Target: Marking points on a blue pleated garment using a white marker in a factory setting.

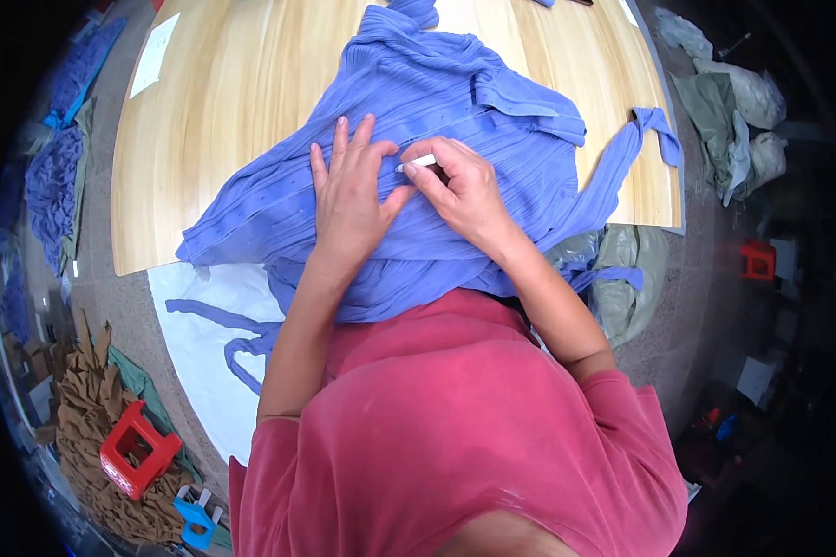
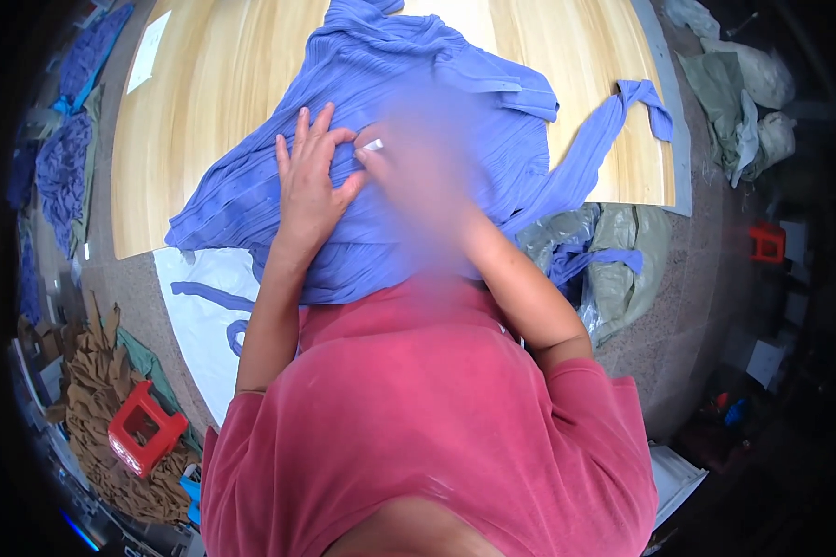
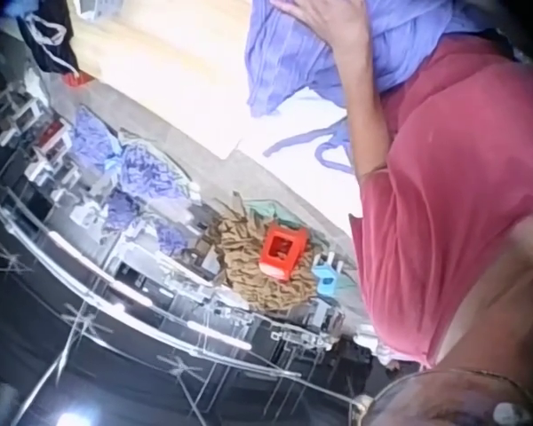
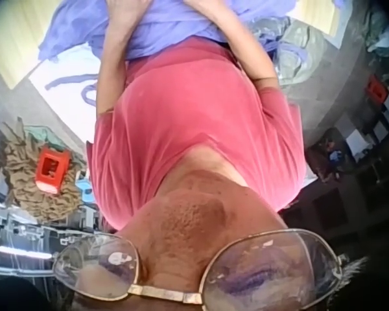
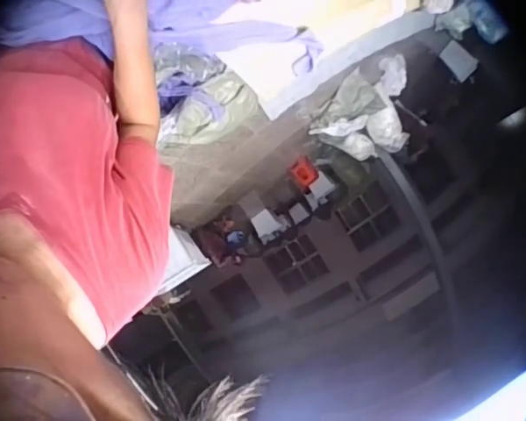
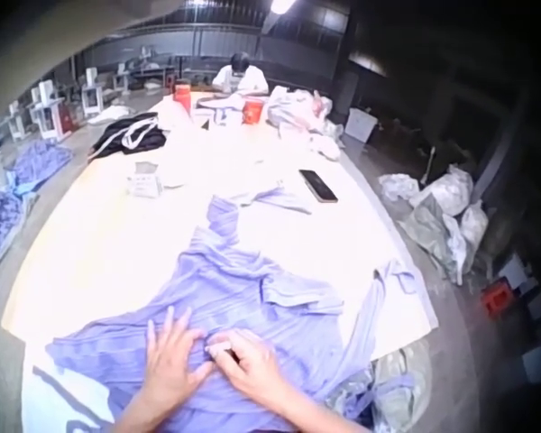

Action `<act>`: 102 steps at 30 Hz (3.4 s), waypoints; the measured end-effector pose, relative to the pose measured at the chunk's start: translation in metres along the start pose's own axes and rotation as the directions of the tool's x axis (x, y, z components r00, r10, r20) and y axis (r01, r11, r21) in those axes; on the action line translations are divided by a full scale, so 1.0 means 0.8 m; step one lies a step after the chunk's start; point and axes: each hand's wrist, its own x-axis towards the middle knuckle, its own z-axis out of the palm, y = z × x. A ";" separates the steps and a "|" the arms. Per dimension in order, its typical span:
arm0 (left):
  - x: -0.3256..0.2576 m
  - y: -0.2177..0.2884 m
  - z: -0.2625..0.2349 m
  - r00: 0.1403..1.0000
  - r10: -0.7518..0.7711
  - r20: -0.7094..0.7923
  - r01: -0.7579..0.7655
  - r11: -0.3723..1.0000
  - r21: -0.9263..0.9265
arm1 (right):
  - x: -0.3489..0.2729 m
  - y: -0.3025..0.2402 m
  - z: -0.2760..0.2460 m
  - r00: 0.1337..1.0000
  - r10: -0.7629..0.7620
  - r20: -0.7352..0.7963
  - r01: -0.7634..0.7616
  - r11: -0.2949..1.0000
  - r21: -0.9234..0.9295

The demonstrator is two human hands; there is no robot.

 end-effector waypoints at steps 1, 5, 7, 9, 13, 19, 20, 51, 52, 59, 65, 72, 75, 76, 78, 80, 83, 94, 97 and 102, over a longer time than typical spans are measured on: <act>0.000 0.000 0.001 1.000 0.002 -0.004 -0.002 1.000 0.000 | 0.000 0.000 0.001 1.000 0.001 0.008 -0.001 1.000 -0.014; 0.001 0.002 0.000 1.000 0.001 -0.007 -0.001 1.000 -0.001 | 0.002 0.003 0.008 0.998 -0.059 -0.013 0.058 0.996 -0.065; 0.000 0.001 0.003 1.000 0.002 -0.014 -0.002 1.000 0.001 | 0.004 0.002 0.012 0.987 -0.160 -0.034 0.146 0.955 -0.257; 0.000 -0.002 -0.001 1.000 0.005 -0.016 -0.005 1.000 0.006 | 0.007 0.001 0.008 0.986 -0.163 -0.032 0.148 0.952 -0.269; -0.004 -0.022 -0.020 0.999 0.020 0.028 -0.020 1.000 -0.009 | 0.004 0.023 -0.027 0.997 -0.070 -0.039 0.072 0.996 0.056; -0.005 -0.023 -0.034 0.998 0.050 0.046 -0.050 0.999 -0.002 | -0.026 0.030 -0.036 0.997 -0.044 -0.069 0.043 0.999 -0.025; -0.004 -0.020 -0.035 0.999 0.044 0.031 -0.044 0.999 -0.020 | -0.023 0.024 -0.035 0.993 -0.094 -0.069 0.089 0.993 -0.075; 0.010 -0.008 0.003 0.998 0.064 0.000 -0.064 0.997 -0.042 | 0.004 0.000 0.003 0.991 -0.130 -0.002 0.126 0.962 -0.241; 0.009 -0.009 0.003 0.998 0.064 0.002 -0.063 0.997 -0.046 | 0.008 0.005 0.002 0.980 -0.198 -0.011 0.185 0.933 -0.308; 0.004 -0.025 -0.006 0.998 0.062 0.017 -0.062 0.997 -0.038 | -0.007 0.046 -0.060 1.000 0.023 -0.018 -0.023 0.998 -0.050; 0.008 -0.016 -0.011 0.997 0.074 -0.002 -0.074 0.996 -0.042 | -0.013 0.046 -0.048 0.997 -0.055 -0.054 0.053 0.997 -0.050; 0.018 0.004 0.007 0.989 0.127 -0.070 -0.126 0.992 0.016 | -0.013 0.031 -0.045 0.991 -0.125 -0.051 0.117 0.984 -0.135; 0.014 0.002 0.009 0.996 0.073 -0.042 -0.073 0.997 0.012 | -0.017 0.033 -0.042 0.997 -0.008 -0.071 0.002 0.997 -0.074; 0.014 0.001 0.009 0.997 0.067 -0.037 -0.067 0.998 0.002 | -0.017 0.034 -0.042 0.992 0.096 -0.083 -0.098 0.995 -0.015; 0.013 -0.002 0.007 0.997 0.069 -0.026 -0.069 0.998 -0.001 | -0.014 0.023 -0.039 0.988 0.131 -0.077 -0.132 0.991 -0.010; 0.013 -0.004 0.006 0.997 0.073 -0.015 -0.073 0.997 -0.005 | -0.012 0.013 -0.034 0.994 0.102 -0.048 -0.099 0.993 0.059; 0.014 -0.004 0.004 0.998 0.069 0.013 -0.069 0.998 -0.015 | -0.008 0.012 -0.014 0.997 0.063 -0.039 -0.058 0.990 0.127; 0.011 -0.009 0.002 0.998 0.060 0.021 -0.060 0.998 -0.023 | 0.001 0.011 -0.001 0.988 -0.136 -0.065 0.128 0.985 -0.114; 0.012 -0.010 0.002 0.998 0.068 0.012 -0.068 0.998 -0.008 | 0.008 0.001 0.002 0.985 -0.166 -0.047 0.150 0.957 -0.249; 0.016 -0.026 -0.008 0.992 0.116 0.039 -0.116 0.993 -0.009 | 0.023 0.013 -0.009 0.999 -0.051 0.015 0.053 0.951 -0.303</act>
